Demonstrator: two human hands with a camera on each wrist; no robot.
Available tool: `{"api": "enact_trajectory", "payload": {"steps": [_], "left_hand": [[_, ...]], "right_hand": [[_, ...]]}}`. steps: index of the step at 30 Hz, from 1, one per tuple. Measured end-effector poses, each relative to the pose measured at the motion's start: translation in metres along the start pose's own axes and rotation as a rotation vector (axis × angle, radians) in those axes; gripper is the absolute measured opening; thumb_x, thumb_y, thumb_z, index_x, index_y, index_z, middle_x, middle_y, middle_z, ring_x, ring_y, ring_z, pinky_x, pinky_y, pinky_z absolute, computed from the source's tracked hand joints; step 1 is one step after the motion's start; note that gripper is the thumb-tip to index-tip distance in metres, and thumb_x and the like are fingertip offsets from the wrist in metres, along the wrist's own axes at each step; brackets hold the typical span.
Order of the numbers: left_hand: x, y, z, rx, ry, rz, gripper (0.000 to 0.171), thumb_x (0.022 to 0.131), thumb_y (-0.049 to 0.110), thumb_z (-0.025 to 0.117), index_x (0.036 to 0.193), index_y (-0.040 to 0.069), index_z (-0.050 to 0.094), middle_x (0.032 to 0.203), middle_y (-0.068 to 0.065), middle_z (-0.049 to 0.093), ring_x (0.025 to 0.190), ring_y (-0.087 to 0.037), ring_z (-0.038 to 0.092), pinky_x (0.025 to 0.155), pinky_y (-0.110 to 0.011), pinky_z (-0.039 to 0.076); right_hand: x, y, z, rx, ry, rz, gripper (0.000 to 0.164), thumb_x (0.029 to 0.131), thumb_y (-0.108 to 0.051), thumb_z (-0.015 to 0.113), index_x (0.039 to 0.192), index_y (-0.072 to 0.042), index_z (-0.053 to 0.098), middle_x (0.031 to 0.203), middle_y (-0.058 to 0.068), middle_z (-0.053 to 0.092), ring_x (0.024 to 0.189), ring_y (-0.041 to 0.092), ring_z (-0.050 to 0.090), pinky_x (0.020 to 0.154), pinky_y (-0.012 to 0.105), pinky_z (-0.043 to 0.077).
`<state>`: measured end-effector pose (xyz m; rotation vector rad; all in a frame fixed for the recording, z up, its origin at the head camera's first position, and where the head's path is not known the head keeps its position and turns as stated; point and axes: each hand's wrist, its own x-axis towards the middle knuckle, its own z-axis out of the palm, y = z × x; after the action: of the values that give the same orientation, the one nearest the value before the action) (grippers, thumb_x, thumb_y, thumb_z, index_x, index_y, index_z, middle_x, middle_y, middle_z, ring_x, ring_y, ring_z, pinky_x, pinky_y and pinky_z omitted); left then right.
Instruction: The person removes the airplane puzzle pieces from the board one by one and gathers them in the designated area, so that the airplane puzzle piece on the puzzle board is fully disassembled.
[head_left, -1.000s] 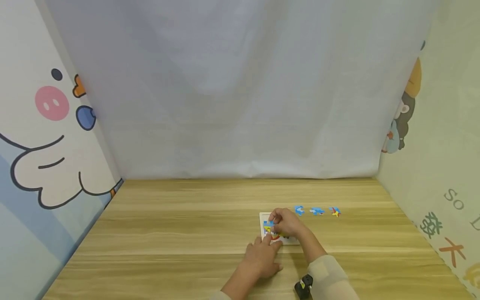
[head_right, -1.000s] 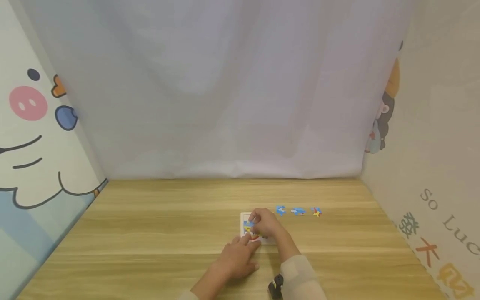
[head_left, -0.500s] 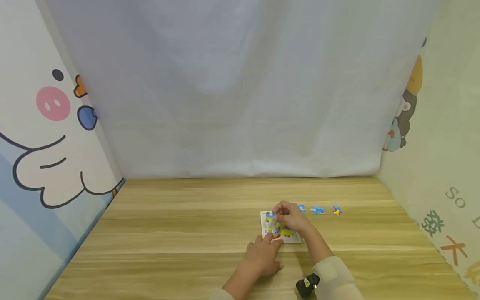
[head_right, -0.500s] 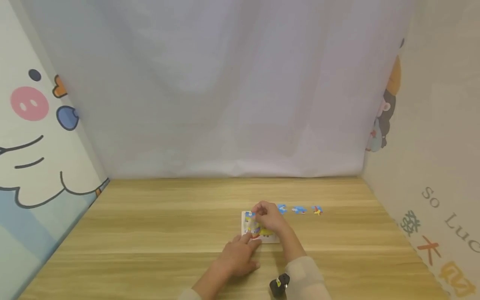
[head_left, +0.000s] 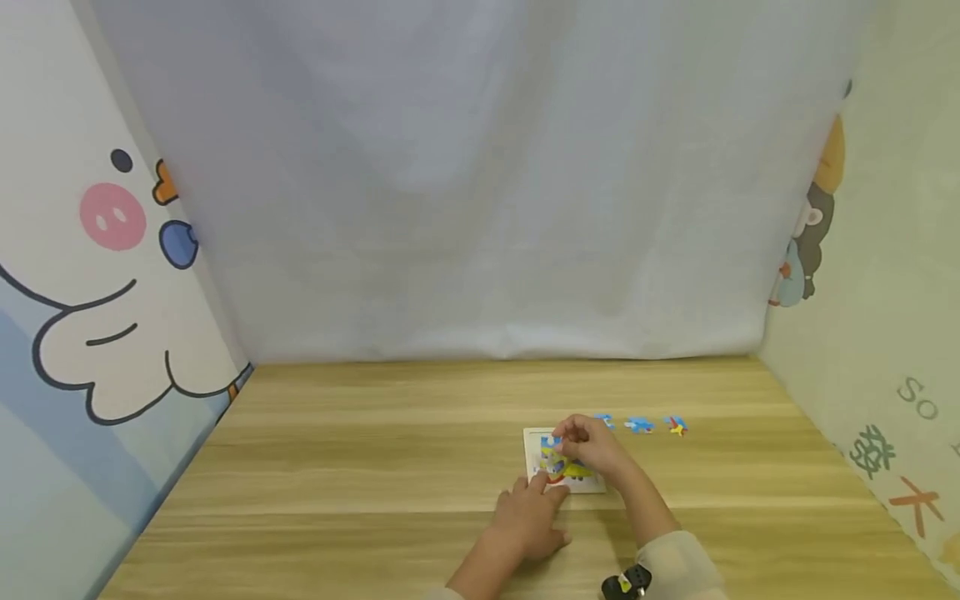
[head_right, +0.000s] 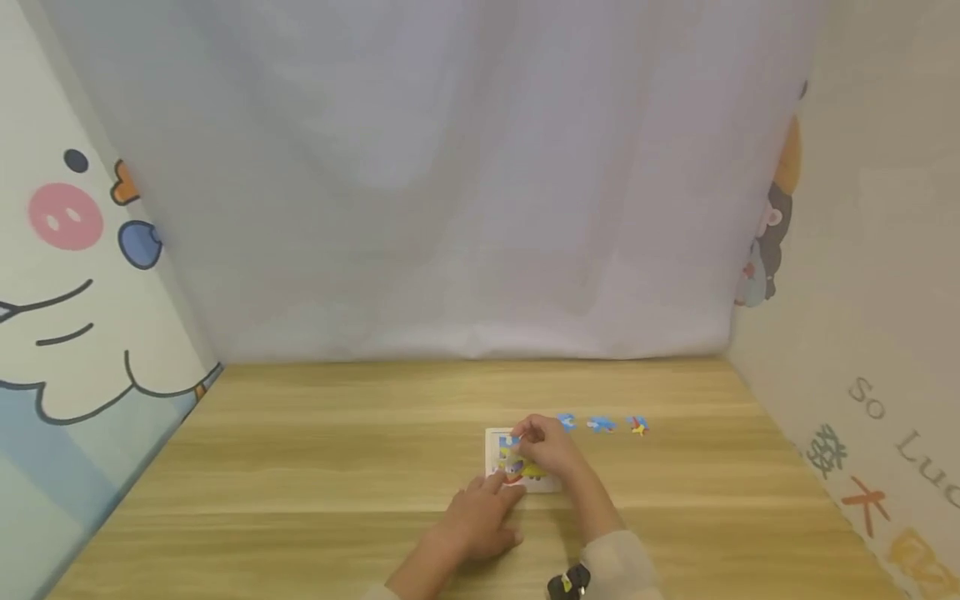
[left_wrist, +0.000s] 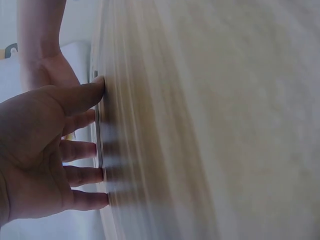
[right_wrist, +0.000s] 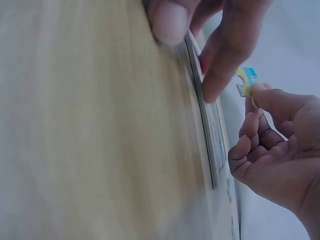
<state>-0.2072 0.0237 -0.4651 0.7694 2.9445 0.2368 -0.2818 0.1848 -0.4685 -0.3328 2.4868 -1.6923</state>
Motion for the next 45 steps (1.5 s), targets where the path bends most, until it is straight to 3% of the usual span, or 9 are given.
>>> {"api": "enact_trajectory", "payload": {"steps": [10, 17, 25, 33, 45], "left_hand": [[-0.001, 0.002, 0.003, -0.013, 0.029, -0.009, 0.061, 0.077, 0.044, 0.071, 0.131, 0.021, 0.054, 0.131, -0.007, 0.046, 0.118, -0.033, 0.044, 0.087, -0.052, 0.043], [-0.001, 0.003, 0.004, -0.021, 0.017, -0.010, 0.062, 0.077, 0.045, 0.071, 0.131, 0.021, 0.053, 0.133, -0.008, 0.045, 0.120, -0.034, 0.043, 0.089, -0.053, 0.042], [0.000, 0.003, 0.005, -0.003, 0.021, -0.012, 0.061, 0.077, 0.046, 0.070, 0.131, 0.022, 0.053, 0.131, -0.006, 0.046, 0.118, -0.032, 0.044, 0.088, -0.052, 0.042], [0.001, 0.003, 0.004, -0.010, 0.015, -0.019, 0.061, 0.077, 0.045, 0.070, 0.131, 0.023, 0.053, 0.130, -0.005, 0.046, 0.118, -0.031, 0.043, 0.089, -0.051, 0.042], [0.000, 0.004, 0.002, -0.019, 0.005, -0.022, 0.061, 0.077, 0.044, 0.071, 0.131, 0.022, 0.054, 0.130, -0.006, 0.046, 0.119, -0.032, 0.042, 0.089, -0.051, 0.041]], "right_hand": [[-0.020, 0.016, -0.021, -0.003, 0.052, -0.024, 0.020, 0.085, -0.001, 0.063, 0.102, 0.009, 0.059, 0.077, 0.005, 0.057, 0.069, 0.015, 0.049, 0.060, 0.025, 0.043], [-0.027, 0.018, -0.031, -0.012, 0.117, 0.054, 0.023, 0.084, -0.005, 0.066, 0.102, 0.008, 0.059, 0.081, 0.006, 0.059, 0.071, 0.016, 0.051, 0.059, 0.027, 0.044], [-0.032, 0.019, -0.046, -0.044, 0.122, 0.112, 0.022, 0.085, -0.012, 0.068, 0.100, 0.004, 0.062, 0.081, 0.006, 0.060, 0.069, 0.019, 0.055, 0.058, 0.030, 0.045], [-0.032, 0.019, -0.061, -0.104, 0.152, 0.097, 0.020, 0.085, -0.009, 0.067, 0.099, 0.004, 0.063, 0.087, 0.007, 0.063, 0.078, 0.019, 0.056, 0.071, 0.033, 0.046], [-0.023, 0.031, -0.067, -0.116, 0.176, 0.131, 0.017, 0.082, 0.001, 0.065, 0.094, 0.012, 0.059, 0.086, 0.011, 0.063, 0.073, 0.017, 0.055, 0.064, 0.028, 0.048]]}}
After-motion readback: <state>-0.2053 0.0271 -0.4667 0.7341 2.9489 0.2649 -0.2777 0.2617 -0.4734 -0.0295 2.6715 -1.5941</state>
